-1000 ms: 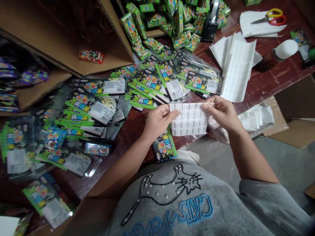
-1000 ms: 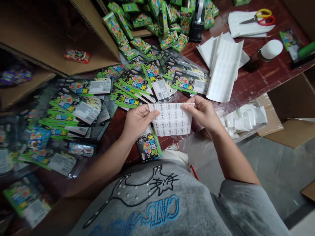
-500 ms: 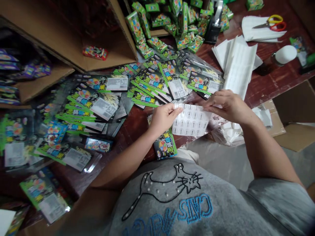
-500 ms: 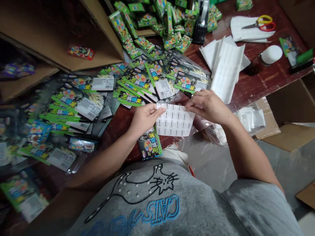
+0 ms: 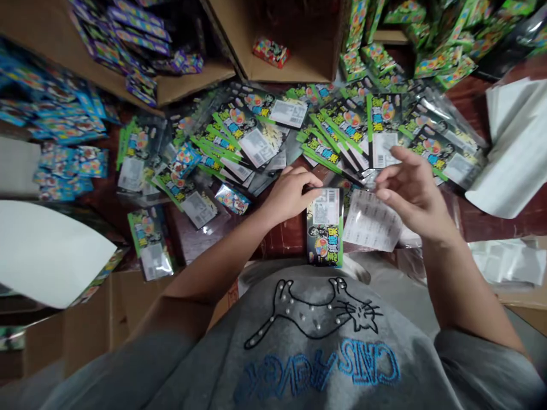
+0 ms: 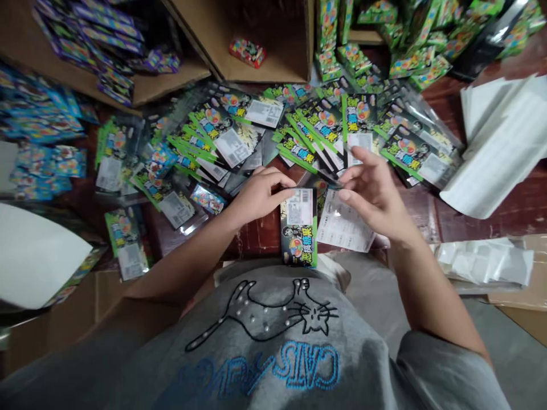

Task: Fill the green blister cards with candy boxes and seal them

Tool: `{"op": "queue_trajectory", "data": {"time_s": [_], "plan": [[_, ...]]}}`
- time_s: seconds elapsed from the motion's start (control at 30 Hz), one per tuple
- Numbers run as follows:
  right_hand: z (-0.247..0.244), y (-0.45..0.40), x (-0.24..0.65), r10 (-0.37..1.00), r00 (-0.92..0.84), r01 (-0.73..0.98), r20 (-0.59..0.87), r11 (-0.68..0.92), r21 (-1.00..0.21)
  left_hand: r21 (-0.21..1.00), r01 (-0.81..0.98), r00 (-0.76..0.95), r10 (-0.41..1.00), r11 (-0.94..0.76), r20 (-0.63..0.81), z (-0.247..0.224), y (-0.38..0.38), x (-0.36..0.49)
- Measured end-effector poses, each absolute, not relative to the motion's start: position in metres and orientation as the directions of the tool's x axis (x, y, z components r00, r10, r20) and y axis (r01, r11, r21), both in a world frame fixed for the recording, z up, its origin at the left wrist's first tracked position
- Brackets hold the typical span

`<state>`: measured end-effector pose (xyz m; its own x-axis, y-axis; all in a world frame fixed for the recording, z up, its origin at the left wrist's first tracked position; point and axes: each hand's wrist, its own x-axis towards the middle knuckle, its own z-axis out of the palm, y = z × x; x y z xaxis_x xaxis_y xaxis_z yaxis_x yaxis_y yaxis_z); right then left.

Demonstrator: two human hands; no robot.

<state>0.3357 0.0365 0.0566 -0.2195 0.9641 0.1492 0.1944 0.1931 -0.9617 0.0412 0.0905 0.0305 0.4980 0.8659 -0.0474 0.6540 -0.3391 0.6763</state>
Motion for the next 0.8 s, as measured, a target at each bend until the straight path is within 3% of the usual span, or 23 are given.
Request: {"op": "queue_trajectory", "data": {"time_s": [0.17, 0.33, 0.57, 0.8], "plan": [[0.055, 0.054, 0.289, 0.951, -0.292, 0.190, 0.104, 0.164, -0.968, 0.938, 0.344, 0.507, 0.848, -0.037, -0.152, 0.056, 0.081, 0.022], [0.059, 0.063, 0.267, 0.933, -0.357, 0.248, 0.036, 0.132, -0.960, 0.963, 0.246, 0.428, 0.879, 0.110, -0.209, 0.063, 0.079, 0.013], [0.046, 0.046, 0.254, 0.927, -0.338, 0.251, 0.162, 0.255, -0.934, 0.956, 0.292, 0.448, 0.882, 0.011, -0.147, 0.053, 0.066, -0.003], [0.056, 0.015, 0.261, 0.837, -0.454, 0.309, 0.305, 0.469, -0.828, 0.951, 0.268, 0.479, 0.878, -0.152, 0.005, 0.048, 0.046, -0.006]]}}
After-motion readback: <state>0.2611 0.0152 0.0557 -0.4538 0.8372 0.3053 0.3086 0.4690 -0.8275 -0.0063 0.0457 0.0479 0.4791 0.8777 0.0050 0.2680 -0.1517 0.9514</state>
